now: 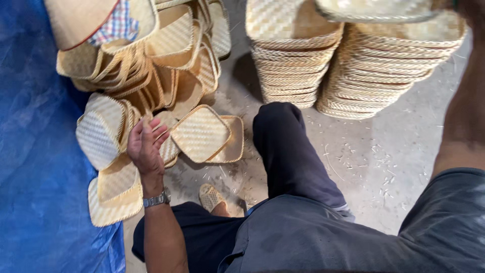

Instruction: The person sits on the floor and uses green-handled scissors to trim loose fibers and uneven edges from the rims of woven baskets. They pick up each basket from a pile, rotate it to access different sides, and cut the protruding material before placing the finished item into a separate stack.

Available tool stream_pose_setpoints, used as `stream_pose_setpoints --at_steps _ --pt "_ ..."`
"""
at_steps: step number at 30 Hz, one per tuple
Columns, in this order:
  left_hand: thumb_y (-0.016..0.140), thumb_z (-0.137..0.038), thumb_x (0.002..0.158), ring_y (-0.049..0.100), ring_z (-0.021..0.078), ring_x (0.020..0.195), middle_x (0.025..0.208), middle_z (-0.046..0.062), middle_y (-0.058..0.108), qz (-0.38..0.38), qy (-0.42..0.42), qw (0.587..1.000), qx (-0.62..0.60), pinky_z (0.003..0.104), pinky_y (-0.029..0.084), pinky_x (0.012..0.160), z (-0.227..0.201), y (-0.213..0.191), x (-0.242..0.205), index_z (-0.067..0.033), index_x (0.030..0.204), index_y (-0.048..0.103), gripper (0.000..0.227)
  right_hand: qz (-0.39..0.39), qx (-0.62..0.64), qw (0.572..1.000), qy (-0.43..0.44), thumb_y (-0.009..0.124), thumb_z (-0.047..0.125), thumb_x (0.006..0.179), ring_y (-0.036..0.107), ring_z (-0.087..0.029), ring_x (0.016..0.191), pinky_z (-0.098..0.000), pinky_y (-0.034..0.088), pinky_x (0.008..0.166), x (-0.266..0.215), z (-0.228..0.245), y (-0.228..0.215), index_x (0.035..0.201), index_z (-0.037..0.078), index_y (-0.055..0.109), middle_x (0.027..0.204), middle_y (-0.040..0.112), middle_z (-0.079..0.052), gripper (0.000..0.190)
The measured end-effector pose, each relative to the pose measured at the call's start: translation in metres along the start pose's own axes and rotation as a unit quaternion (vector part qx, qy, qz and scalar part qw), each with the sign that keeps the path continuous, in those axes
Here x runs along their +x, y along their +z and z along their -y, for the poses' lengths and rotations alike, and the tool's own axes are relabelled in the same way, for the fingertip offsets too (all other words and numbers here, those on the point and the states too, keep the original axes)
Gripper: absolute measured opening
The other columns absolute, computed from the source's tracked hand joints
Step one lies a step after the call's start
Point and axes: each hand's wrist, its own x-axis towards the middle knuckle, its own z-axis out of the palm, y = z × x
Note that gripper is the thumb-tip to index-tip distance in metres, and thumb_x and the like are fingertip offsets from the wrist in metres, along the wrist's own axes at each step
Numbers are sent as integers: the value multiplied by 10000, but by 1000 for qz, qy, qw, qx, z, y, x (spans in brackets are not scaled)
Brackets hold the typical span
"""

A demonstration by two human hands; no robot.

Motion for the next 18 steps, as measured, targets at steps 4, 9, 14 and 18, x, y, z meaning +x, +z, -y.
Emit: stream_pose_setpoints --at_steps 4,9,14,18 --pt "657 -293 1045 713 255 1018 1247 186 667 5 -11 1000 15 374 614 882 9 5 3 29 1398 510 500 -7 -20 998 65 750 134 956 645 -357 719 -469 513 665 -1 -55 -23 931 -18 690 849 669 -204 165" --pt "656 -292 1048 714 257 1033 1254 191 665 20 -21 999 36 372 614 877 25 11 7 40 1381 507 494 -10 -35 994 100 772 150 953 650 -351 739 -463 521 685 -3 -99 -32 944 -19 690 869 672 -198 188" --pt "654 -299 1043 715 261 1027 1257 209 664 26 -25 997 63 369 615 868 40 10 12 56 1395 481 528 -3 -41 993 111 793 166 949 655 -344 759 -457 529 704 -5 -124 -23 958 -20 689 888 675 -193 213" --pt "652 -299 1040 714 253 1023 1269 212 663 28 -39 996 79 361 613 866 45 7 14 62 1411 474 547 -1 -46 991 126 811 179 947 658 -339 775 -452 535 720 -17 -137 -25 968 -21 688 904 677 -188 235"
